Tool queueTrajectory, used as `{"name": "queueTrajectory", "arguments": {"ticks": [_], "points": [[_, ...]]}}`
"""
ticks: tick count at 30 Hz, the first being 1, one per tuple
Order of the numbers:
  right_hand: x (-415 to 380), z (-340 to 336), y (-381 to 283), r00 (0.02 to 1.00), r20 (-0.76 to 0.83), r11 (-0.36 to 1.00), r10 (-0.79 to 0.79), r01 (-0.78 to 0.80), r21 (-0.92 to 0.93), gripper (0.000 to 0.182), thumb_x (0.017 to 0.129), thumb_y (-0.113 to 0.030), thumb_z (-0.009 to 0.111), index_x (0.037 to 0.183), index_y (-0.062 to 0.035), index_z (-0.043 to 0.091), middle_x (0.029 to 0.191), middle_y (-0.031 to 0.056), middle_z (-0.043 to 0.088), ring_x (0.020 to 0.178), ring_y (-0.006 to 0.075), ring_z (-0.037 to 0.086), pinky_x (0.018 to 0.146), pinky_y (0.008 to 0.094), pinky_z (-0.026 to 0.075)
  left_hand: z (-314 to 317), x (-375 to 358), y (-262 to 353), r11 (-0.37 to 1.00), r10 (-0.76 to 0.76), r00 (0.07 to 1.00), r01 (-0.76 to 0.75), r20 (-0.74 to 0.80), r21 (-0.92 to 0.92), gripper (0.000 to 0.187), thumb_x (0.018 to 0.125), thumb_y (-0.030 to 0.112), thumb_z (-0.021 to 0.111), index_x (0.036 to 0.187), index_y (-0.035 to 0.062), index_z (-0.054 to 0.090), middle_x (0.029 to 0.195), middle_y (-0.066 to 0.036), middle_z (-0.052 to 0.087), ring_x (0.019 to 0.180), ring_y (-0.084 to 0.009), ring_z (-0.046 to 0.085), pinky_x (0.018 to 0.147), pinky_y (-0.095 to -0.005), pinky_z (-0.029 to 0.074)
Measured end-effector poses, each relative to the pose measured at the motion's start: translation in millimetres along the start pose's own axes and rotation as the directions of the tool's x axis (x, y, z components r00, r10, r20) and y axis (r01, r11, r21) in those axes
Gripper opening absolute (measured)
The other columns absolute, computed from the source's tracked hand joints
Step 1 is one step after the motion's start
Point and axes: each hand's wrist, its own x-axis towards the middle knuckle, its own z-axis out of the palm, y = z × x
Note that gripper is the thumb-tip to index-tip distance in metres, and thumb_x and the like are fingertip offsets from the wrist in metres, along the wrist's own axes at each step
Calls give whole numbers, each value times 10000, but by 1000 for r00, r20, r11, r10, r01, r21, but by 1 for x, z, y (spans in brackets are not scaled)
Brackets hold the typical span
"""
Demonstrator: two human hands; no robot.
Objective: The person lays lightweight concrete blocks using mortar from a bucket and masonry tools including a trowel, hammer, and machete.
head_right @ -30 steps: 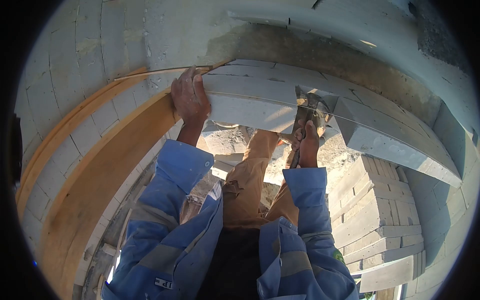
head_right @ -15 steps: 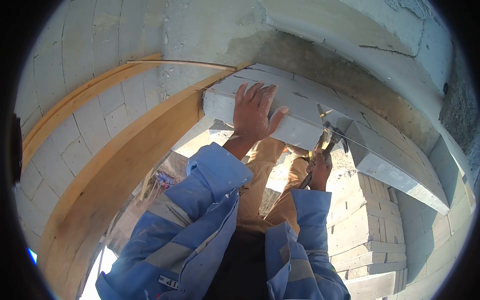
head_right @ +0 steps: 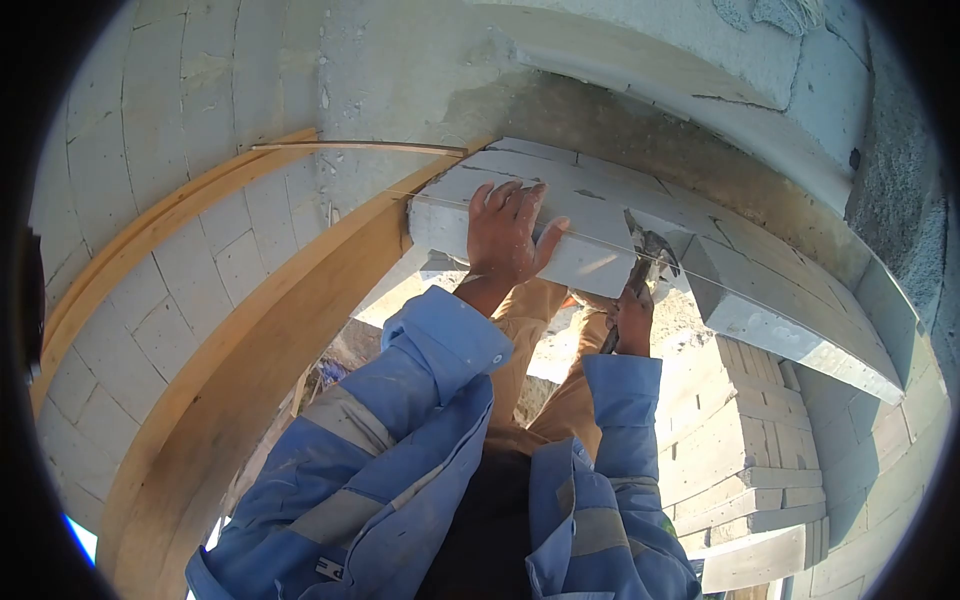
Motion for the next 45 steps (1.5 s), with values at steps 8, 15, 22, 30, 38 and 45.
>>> {"name": "queueTrajectory", "arguments": {"ticks": [8, 15, 22, 30, 38, 45], "points": [[2, 6, -7, 999, -54, 1000, -7, 7, 2, 131, 914, -177, 586, 994, -74, 578, 666, -11, 489, 451, 62, 414, 397, 240, 336, -2, -1, 0, 1000, -9, 999, 8, 54, 18, 560, 938, 502, 576, 1280, 59, 611, 1140, -121, 682, 1190, -255, 560, 1117, -470, 269], [-1, 0, -4, 999, -45, 999, 26, -25, 20, 109, 904, -152, 600, 996, -98, 580, 670, -18, 480, 457, 60, 409, 396, 238, 333, 1, -3, 0, 1000, 0, 1000, 0, 16, -11, 553, 929, 491, 593, 1258, 46, 615, 1139, -124, 682, 1193, -271, 559, 1120, -493, 258], [-5, 4, -6, 998, -60, 998, 34, -37, -44, 80, 920, -165, 590, 968, -103, 575, 672, -24, 490, 459, 65, 418, 402, 235, 326, 5, -5, -2, 999, 53, 994, -54, -92, -3, 505, 931, 468, 598, 1234, 64, 609, 1187, -110, 662, 1265, -309, 510, 1153, -566, 189], [-5, -11, 1, 1000, 18, 1000, -15, 15, -17, 117, 888, -153, 606, 982, -104, 556, 664, -21, 477, 457, 72, 414, 396, 251, 341, 5, -4, -2, 998, 57, 996, -56, -76, 9, 501, 931, 468, 600, 1238, 72, 605, 1214, -94, 651, 1292, -300, 478, 1163, -577, 158], [-1, -12, 2, 997, 38, 997, -69, 71, -39, 79, 892, -150, 607, 933, -101, 560, 649, -29, 472, 458, 68, 420, 392, 252, 338, 4, -5, 0, 999, 30, 999, -29, -24, 39, 525, 927, 468, 604, 1267, 68, 598, 1206, -111, 656, 1287, -292, 484, 1168, -568, 162], [1, -10, 0, 994, 80, 996, -78, 81, -25, 117, 887, -137, 609, 982, -77, 576, 669, -18, 497, 457, 74, 428, 398, 257, 343, 3, -3, -1, 999, 35, 999, -34, -37, 16, 552, 918, 475, 612, 1280, 58, 587, 1174, -127, 666, 1266, -297, 501, 1164, -566, 171]]}}
